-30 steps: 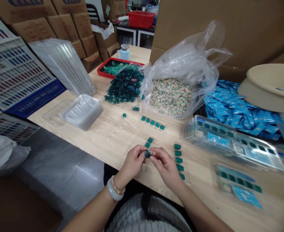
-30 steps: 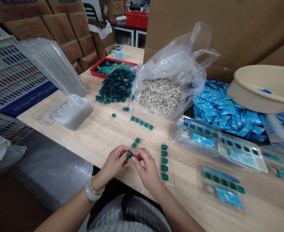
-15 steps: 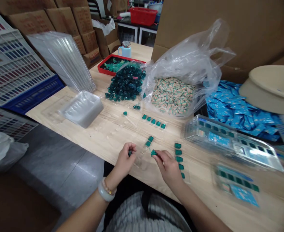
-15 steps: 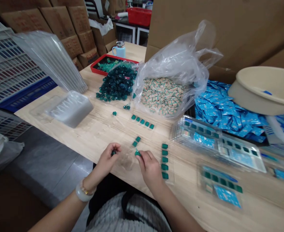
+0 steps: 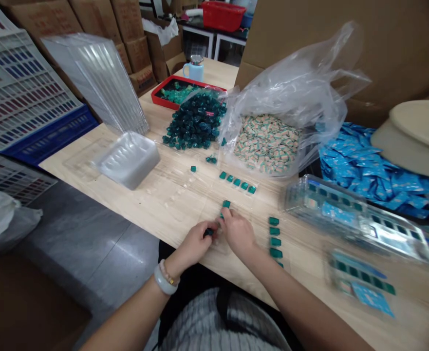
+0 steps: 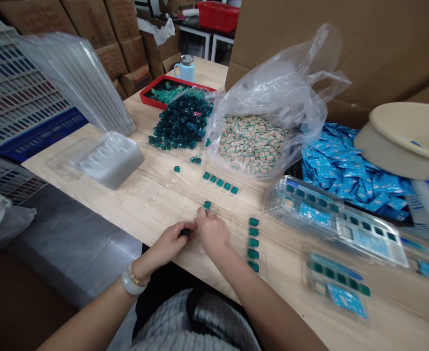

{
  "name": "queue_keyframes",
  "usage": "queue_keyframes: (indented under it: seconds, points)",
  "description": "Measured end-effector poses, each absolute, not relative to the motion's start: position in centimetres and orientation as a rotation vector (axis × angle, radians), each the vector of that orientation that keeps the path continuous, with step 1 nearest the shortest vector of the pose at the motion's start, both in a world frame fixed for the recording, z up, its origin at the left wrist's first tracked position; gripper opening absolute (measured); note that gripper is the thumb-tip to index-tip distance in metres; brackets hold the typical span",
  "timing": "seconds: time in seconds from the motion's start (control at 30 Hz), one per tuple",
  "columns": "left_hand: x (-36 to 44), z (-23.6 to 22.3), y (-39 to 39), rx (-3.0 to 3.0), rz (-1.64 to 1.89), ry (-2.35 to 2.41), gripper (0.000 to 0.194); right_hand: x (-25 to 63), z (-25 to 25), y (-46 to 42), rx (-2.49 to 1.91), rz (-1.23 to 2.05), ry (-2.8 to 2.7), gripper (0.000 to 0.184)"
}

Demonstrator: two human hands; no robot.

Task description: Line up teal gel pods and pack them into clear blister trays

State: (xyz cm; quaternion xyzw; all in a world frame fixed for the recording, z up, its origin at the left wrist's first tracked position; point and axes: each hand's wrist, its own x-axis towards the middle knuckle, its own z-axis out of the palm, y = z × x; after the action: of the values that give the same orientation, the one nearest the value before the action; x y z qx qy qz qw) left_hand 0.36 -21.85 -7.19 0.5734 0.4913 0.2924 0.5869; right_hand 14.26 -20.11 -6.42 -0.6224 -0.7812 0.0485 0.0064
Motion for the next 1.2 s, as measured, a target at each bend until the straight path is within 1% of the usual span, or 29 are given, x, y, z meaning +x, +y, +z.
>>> queue_keyframes:
  seconds: [0.17,0.23,0.33,0.43,0.53,0.6,0.67,0.77,0.83,1.03,1.2]
  points:
    - [0.4,-7.5,-22.0,1.175,0.756,1.119,0.028,16.6,-8.0,-20.5,-1.495,0.357,-2.434,0.018]
    - [0.4,-7.6,-22.1,1.138,0.762,1.123,0.023,17.2,-8.2,-20.7,-1.442,0.452,-2.362,0.023]
    - [0.4,-7.9,-22.1,1.168,0.749,1.140,0.019,17.4,-7.8,-20.8,-1.461,0.505,-2.371,0.021]
    - [0.4,-8.0,-22.1,1.190,0.740,1.150,0.019,16.7,-7.3,-20.8,-1.559,0.355,-2.447,0.017]
    - [0.5,-8.0,-22.1,1.217,0.727,1.169,0.019,15.7,-7.0,-21.0,-1.740,0.204,-2.443,0.018]
    - [0.6,-7.9,-22.1,1.231,0.722,1.172,0.020,15.4,-6.8,-21.2,-1.830,0.226,-2.399,0.016]
    - [0.7,-7.8,-22.1,1.238,0.711,1.179,0.022,15.8,-6.6,-21.3,-1.826,0.336,-2.326,0.012]
    - [0.7,-7.5,-22.2,1.259,0.723,1.240,0.028,17.4,-6.3,-21.7,-1.719,0.432,-2.162,0.021]
    - [0.6,-7.2,-22.3,1.277,0.752,1.277,0.030,18.5,-6.3,-22.1,-1.674,0.390,-2.124,0.019]
    - [1.0,-6.3,-22.0,1.093,0.827,1.263,0.038,17.6,-7.2,-22.2,-1.793,0.224,-2.324,0.016]
    - [1.5,-6.9,-21.4,0.961,0.817,1.226,0.034,16.0,-7.0,-20.9,-1.895,0.028,-2.525,0.013]
